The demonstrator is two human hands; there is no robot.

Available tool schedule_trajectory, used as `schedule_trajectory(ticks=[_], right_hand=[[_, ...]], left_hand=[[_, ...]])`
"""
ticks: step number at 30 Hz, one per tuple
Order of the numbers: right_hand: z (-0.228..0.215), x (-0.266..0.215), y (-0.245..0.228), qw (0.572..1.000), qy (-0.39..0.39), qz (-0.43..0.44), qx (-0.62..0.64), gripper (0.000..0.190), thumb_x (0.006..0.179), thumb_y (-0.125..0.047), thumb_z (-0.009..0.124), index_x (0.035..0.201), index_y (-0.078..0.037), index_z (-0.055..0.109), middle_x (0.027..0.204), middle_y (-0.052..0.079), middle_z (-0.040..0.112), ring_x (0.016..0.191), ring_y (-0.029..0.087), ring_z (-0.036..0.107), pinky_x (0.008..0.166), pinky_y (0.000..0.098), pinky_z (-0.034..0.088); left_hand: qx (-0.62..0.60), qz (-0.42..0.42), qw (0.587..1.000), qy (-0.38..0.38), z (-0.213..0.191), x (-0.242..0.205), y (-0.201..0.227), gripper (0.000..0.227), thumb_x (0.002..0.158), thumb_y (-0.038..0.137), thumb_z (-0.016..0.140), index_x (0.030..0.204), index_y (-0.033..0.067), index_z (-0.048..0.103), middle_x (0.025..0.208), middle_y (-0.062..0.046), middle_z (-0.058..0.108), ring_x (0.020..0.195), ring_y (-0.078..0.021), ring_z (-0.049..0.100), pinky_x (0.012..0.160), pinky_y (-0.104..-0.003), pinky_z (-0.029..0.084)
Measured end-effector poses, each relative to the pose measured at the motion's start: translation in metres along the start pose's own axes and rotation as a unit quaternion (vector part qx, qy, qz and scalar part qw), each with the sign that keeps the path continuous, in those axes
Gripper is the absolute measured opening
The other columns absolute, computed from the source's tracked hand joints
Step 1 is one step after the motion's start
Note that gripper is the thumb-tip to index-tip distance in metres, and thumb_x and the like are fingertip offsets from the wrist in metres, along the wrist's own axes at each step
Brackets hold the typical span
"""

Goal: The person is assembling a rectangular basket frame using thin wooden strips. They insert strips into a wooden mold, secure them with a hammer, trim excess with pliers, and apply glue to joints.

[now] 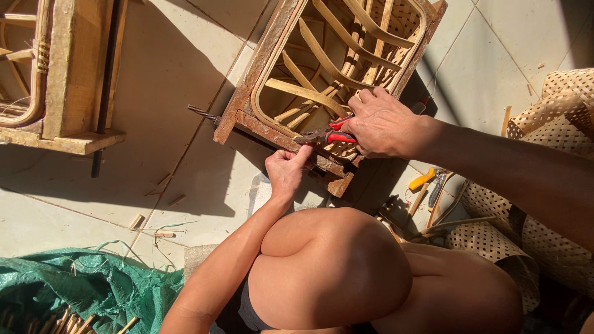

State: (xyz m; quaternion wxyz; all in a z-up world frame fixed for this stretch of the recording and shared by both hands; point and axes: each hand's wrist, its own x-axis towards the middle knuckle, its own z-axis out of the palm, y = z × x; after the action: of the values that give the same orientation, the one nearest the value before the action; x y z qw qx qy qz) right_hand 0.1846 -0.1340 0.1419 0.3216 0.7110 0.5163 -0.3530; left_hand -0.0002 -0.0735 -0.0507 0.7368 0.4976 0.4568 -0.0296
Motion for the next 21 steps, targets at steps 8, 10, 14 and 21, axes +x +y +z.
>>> schedule_trajectory(ticks=[8, 10, 14, 21], right_hand=[[-0.004, -0.01, -0.007, 0.999, 0.049, -0.005, 0.011, 0.026, 0.087, -0.025, 0.064, 0.108, -0.015, 0.074, 0.108, 0.014, 0.06, 0.109, 0.032, 0.055, 0.086, 0.0446, 0.042], [-0.006, -0.02, -0.018, 0.999, -0.003, 0.032, 0.003, 0.026, 0.088, -0.024, 0.063, 0.111, -0.016, 0.072, 0.11, 0.013, 0.059, 0.109, 0.032, 0.055, 0.092, 0.0473, 0.04], [-0.014, -0.041, -0.002, 0.999, 0.041, 0.02, 0.008, 0.023, 0.091, -0.025, 0.059, 0.108, -0.017, 0.073, 0.11, 0.012, 0.06, 0.107, 0.031, 0.057, 0.097, 0.045, 0.04], [-0.063, 0.014, 0.002, 0.98, 0.144, -0.028, -0.132, 0.027, 0.086, -0.027, 0.067, 0.1, -0.007, 0.077, 0.126, 0.024, 0.059, 0.123, 0.039, 0.052, 0.11, 0.0618, 0.024]], left_hand=[[0.0, -0.034, 0.999, -0.019, -0.008, -0.004, 0.01, 0.038, 0.08, 0.027, 0.085, 0.063, 0.0048, 0.06, 0.06, -0.005, 0.068, 0.053, -0.0085, 0.061, 0.049, -0.024, 0.05], [-0.011, -0.03, 0.998, -0.045, -0.014, 0.0, 0.019, 0.039, 0.081, 0.027, 0.085, 0.063, 0.0066, 0.057, 0.059, -0.005, 0.068, 0.054, -0.0098, 0.065, 0.05, -0.024, 0.051], [-0.066, 0.029, 0.997, -0.027, -0.053, -0.002, 0.032, 0.043, 0.085, 0.027, 0.086, 0.065, 0.0103, 0.052, 0.062, -0.004, 0.066, 0.059, -0.0099, 0.067, 0.057, -0.023, 0.055], [-0.081, 0.073, 0.993, 0.051, -0.04, 0.009, 0.051, 0.046, 0.082, 0.018, 0.089, 0.07, 0.0123, 0.045, 0.066, 0.001, 0.057, 0.059, -0.0071, 0.057, 0.055, -0.023, 0.048]])
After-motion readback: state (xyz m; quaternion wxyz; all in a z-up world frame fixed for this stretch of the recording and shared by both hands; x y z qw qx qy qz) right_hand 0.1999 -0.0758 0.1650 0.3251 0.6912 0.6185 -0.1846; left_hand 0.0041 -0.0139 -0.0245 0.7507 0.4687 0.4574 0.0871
